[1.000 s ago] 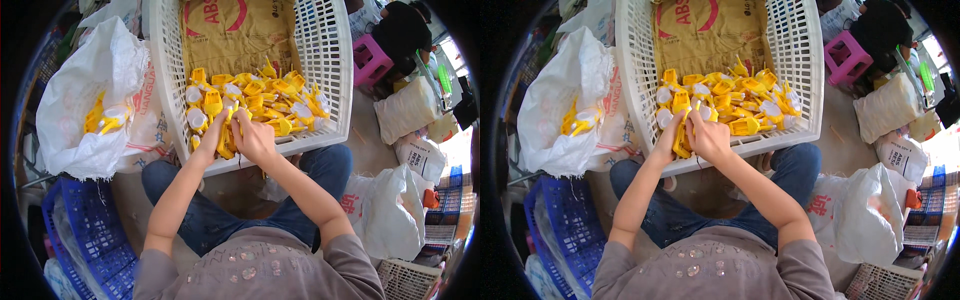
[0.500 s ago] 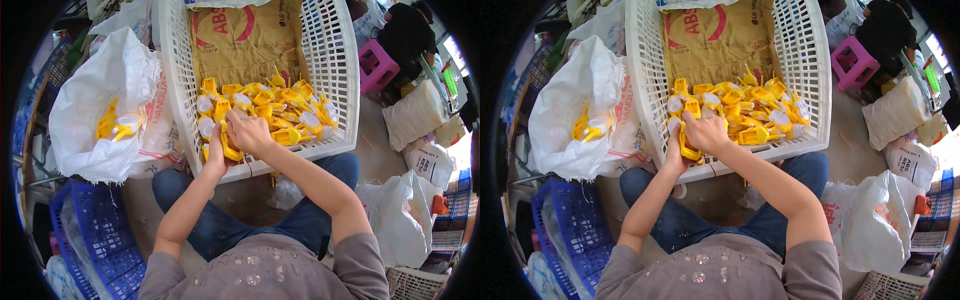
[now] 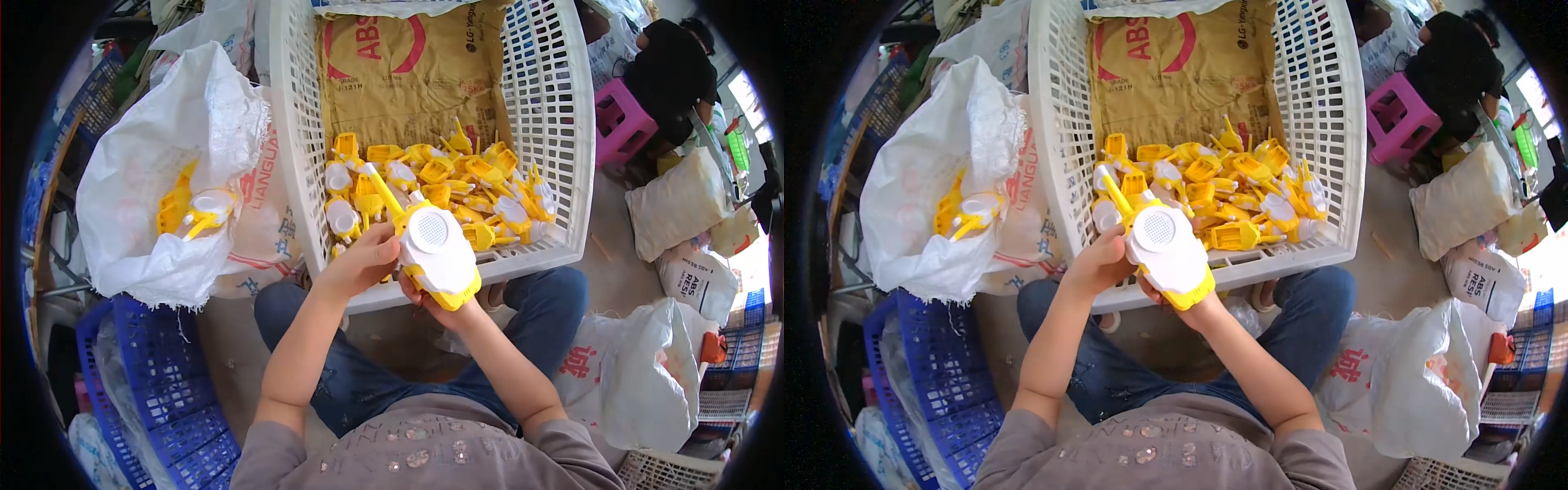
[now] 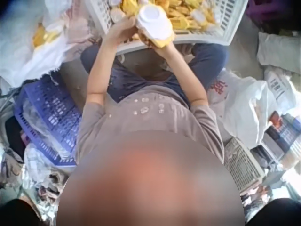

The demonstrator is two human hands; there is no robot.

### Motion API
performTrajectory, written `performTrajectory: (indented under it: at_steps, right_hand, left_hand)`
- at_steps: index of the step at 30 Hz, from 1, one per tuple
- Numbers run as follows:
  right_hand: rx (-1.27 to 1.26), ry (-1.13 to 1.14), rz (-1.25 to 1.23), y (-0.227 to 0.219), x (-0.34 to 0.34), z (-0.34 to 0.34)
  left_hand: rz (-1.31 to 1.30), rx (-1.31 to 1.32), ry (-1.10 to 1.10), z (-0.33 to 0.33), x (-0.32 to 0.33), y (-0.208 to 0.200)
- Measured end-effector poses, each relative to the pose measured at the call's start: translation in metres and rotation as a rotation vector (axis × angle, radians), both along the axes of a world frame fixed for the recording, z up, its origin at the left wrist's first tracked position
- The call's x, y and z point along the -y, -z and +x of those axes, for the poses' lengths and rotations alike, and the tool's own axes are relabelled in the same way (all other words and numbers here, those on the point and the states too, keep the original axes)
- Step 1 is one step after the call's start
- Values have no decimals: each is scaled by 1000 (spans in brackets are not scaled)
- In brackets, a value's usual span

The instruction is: Inspecting, testing, and sorting plastic toy walkie-talkie components from a large basket into bags.

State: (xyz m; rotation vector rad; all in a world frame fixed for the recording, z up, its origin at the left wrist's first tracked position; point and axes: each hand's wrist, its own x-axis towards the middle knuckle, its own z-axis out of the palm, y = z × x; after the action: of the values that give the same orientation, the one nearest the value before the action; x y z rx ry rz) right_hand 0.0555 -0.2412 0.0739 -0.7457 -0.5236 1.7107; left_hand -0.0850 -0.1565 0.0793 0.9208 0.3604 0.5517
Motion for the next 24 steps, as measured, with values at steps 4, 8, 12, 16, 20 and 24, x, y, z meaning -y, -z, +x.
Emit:
performTrajectory:
  at_steps: [4, 8, 12, 16, 20, 24]
  right_hand:
    - [214, -75, -80, -12, -1, 16]
    - [454, -120, 24, -10, -17, 63]
    - [761, -37, 117, -26, -23, 40]
    - [746, 341, 137, -37, -31, 33]
    - [784, 320, 244, -51, -38, 35]
    - [821, 125, 202, -64, -41, 36]
  left_hand:
    - [-42, 98, -35, -5, 1, 2]
    - [-192, 178, -50, -7, 1, -3]
    - [-131, 101, -52, -19, -11, 14]
    - [-190, 26, -172, -17, -12, 16]
    - [-105, -29, -37, -7, 0, -16]
    - [-74, -25, 15, -11, 1, -15]
